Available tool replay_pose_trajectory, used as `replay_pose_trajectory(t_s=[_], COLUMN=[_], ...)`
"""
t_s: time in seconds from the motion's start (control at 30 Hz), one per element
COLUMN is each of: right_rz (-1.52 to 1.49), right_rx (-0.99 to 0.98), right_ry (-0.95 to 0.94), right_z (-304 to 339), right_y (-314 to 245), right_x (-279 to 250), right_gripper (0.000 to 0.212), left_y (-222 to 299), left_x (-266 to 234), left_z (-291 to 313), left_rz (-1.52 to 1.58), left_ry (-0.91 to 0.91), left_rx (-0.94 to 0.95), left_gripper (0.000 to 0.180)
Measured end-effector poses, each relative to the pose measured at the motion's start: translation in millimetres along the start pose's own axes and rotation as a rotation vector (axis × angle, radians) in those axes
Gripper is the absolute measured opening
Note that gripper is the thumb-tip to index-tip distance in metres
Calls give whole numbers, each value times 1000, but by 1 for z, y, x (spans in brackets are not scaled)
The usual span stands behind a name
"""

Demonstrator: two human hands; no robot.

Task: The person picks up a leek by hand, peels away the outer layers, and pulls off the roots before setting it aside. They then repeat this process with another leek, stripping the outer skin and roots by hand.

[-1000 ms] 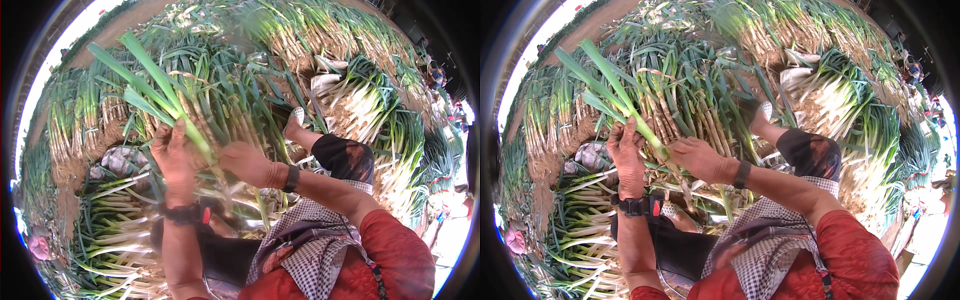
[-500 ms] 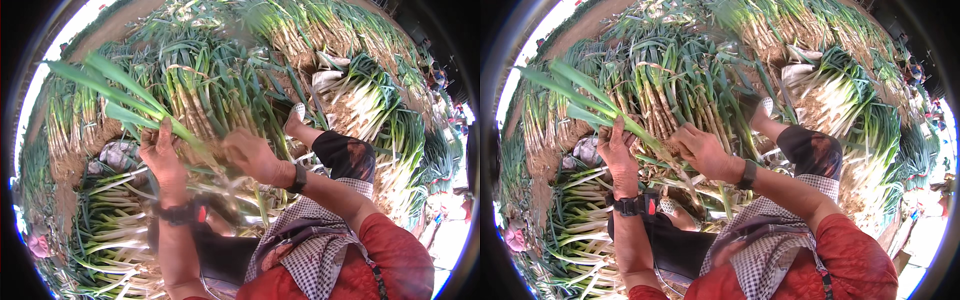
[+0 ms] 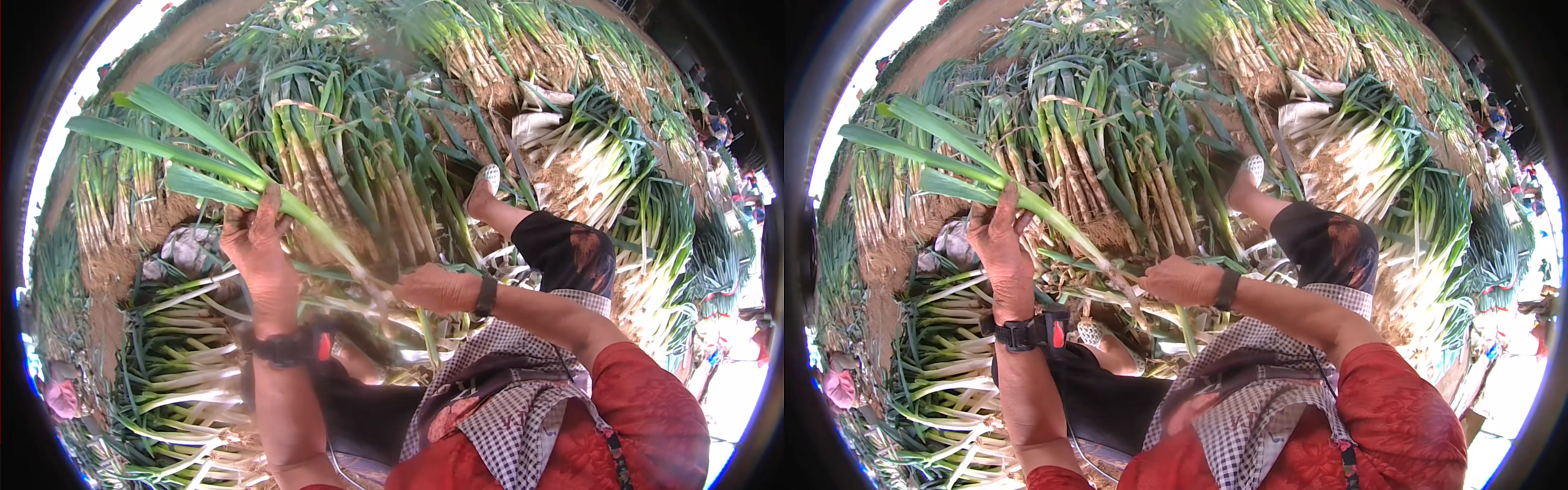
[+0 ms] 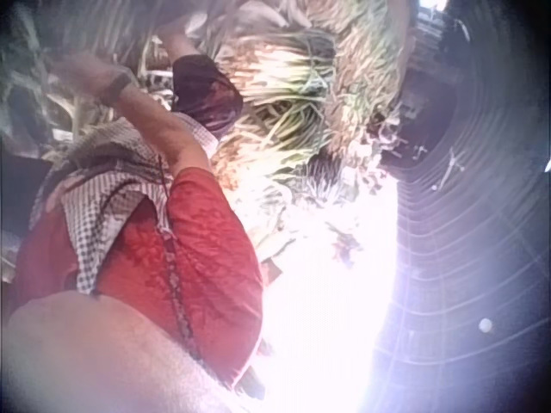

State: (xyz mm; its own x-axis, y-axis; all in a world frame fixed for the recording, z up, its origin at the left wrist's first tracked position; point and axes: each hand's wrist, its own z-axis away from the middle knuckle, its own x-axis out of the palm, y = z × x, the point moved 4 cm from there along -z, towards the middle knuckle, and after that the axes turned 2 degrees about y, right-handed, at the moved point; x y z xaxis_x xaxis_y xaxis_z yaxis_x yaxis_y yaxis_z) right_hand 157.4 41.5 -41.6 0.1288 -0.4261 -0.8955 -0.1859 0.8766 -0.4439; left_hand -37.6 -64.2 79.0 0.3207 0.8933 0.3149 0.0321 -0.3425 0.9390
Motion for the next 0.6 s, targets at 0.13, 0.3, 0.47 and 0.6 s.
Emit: replay_pose_trajectory(t_s=[0.13, 0.3, 0.47, 0.6], right_rz=[-182, 237, 273, -324], right_rx=[39, -134, -43, 111], right_ry=[498, 861, 457, 467], right_z=[-18, -52, -47, -8], right_y=[-21, -64, -38, -22], right_x=[-67, -116, -26, -35], right_gripper=[20, 23, 15, 21], left_y=[-5, -21, -19, -13], left_x=[-1, 8, 12, 6], left_z=[0, 4, 2, -1], left_rz=[-22, 1, -123, -162], left_ry=[-61, -45, -38, -53], left_rx=[94, 79, 97, 100], left_gripper=[23, 28, 27, 25])
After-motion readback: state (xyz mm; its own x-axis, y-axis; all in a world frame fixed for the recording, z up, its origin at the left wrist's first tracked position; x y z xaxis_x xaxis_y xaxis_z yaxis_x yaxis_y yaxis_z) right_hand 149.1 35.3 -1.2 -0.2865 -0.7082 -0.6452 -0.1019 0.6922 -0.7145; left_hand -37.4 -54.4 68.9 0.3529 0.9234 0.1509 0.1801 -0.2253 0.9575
